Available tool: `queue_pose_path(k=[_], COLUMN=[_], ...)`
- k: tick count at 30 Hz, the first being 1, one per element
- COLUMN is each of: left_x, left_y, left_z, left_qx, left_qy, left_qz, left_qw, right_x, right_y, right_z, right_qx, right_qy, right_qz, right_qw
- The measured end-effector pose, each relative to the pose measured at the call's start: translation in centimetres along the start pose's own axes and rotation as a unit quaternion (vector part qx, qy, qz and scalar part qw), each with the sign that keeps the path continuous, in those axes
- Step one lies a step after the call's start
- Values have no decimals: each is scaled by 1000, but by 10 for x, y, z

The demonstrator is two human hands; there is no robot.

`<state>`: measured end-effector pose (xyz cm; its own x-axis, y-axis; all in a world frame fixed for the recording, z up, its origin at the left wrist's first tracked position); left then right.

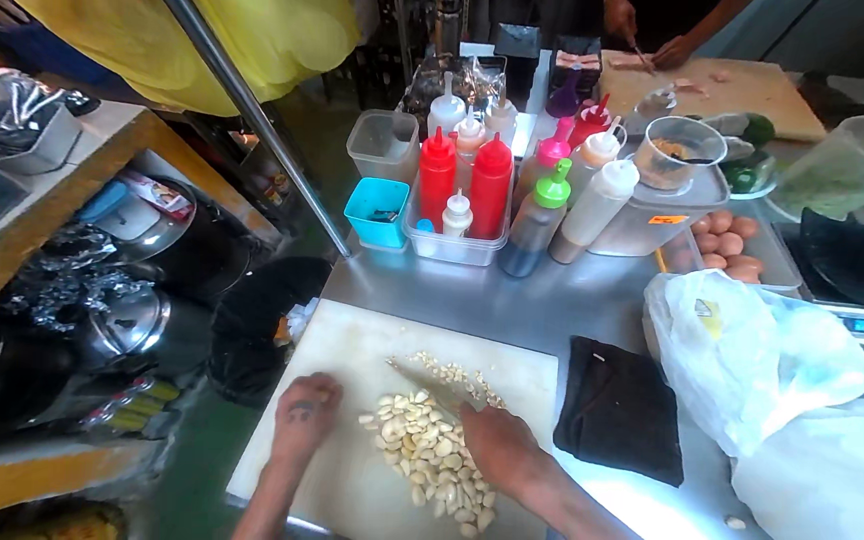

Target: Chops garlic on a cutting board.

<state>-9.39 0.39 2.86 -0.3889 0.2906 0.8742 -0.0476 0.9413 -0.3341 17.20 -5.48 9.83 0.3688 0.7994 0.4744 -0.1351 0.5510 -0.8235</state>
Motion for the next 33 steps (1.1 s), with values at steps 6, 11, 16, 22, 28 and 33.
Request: queue_pose_path(k=[6,11,16,22,28,33], left_x=[-15,-16,-21,-36,-37,-27], left_y=[22,33,32,28,26,35], left_z=[-6,-28,-24,-45,-46,-37], left_qx=[19,8,-136,-107,-79,-72], left_qy=[-65,-122,-56,-72,-64,-25], left_qz=[-30,-32,-2,-35,-51,-47], left_qw=[997,992,989,991,994,996], right_x=[4,7,2,-1,-6,0], right_y=[4,2,-6,-11,-4,-9], right_z=[5,2,2,10,6,-7], right_qx=[-1,-16,-19,-10,-15,-4], right_qy=[-10,-12,-15,-5,-18,-17], right_qz=[-17,-38,-26,-13,-11,-11], right_qw=[1000,999,999,1000,1000,1000])
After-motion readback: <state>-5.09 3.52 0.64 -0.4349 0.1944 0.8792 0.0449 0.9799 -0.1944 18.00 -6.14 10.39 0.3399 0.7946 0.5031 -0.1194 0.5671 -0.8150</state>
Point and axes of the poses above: each hand's wrist, its own y-axis towards the middle knuckle, its own x-axis out of the back of the hand, z = x × y, the point moved 1 cm from there along y, towards the middle knuckle, and after that the axes turned 6 degrees about y, right-handed, at the moved point
